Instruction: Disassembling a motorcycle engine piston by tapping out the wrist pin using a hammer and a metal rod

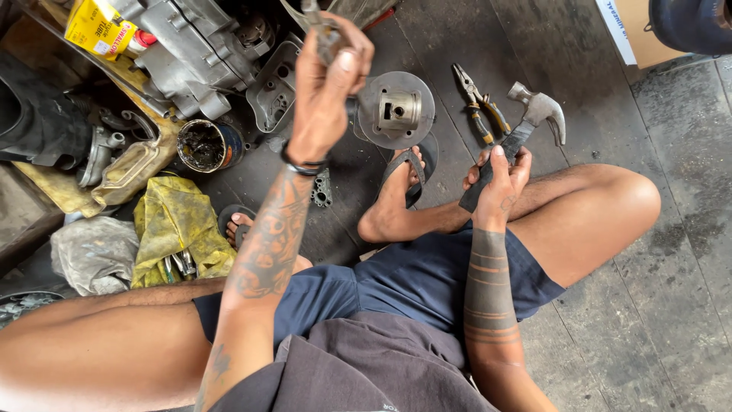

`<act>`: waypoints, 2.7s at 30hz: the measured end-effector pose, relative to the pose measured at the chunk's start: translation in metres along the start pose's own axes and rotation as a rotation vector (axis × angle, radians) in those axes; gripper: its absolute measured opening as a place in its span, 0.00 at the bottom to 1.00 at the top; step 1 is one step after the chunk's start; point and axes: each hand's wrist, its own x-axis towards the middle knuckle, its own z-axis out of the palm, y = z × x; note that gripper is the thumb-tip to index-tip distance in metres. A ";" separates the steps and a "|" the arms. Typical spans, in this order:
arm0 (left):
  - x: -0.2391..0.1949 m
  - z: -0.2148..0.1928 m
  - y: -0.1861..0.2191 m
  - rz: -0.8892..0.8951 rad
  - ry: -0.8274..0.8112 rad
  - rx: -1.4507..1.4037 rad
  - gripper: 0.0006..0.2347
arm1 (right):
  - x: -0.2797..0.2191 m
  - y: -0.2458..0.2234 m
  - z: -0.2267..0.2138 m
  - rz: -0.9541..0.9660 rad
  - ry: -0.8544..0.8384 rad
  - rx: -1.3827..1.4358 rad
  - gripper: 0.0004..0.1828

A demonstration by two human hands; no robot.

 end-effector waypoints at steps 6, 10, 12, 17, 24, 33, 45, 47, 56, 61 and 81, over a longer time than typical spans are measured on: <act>0.012 0.042 0.011 -0.024 0.022 -0.163 0.08 | -0.002 -0.001 -0.002 -0.015 -0.011 0.004 0.09; 0.014 0.046 0.017 -0.012 0.062 -0.094 0.08 | 0.005 0.006 -0.013 -0.019 -0.002 0.017 0.13; 0.014 0.046 0.017 -0.030 0.075 -0.078 0.08 | 0.004 0.005 -0.012 -0.011 0.004 0.012 0.13; 0.010 0.050 0.016 -0.041 0.061 -0.035 0.07 | 0.001 -0.002 -0.002 -0.018 -0.018 -0.013 0.12; 0.007 0.059 0.015 -0.058 0.067 -0.071 0.08 | 0.003 0.002 -0.007 -0.019 -0.013 0.001 0.14; 0.008 0.062 0.026 -0.047 0.037 -0.004 0.06 | 0.001 0.002 -0.006 -0.016 -0.010 -0.007 0.15; 0.000 0.065 0.021 -0.084 0.029 -0.043 0.07 | -0.001 0.000 -0.005 -0.030 -0.006 -0.030 0.14; -0.002 0.067 0.021 -0.096 0.027 -0.008 0.08 | -0.001 0.000 -0.005 -0.033 -0.006 -0.033 0.14; -0.014 0.065 0.018 -0.125 -0.004 0.051 0.10 | -0.008 -0.007 -0.001 -0.084 -0.046 -0.085 0.15; -0.019 0.063 0.019 -0.095 -0.033 0.109 0.11 | -0.010 -0.007 -0.001 -0.088 -0.068 -0.081 0.14; -0.019 0.067 0.004 -0.080 -0.129 0.210 0.13 | -0.064 -0.256 0.051 -0.867 -0.691 -1.281 0.23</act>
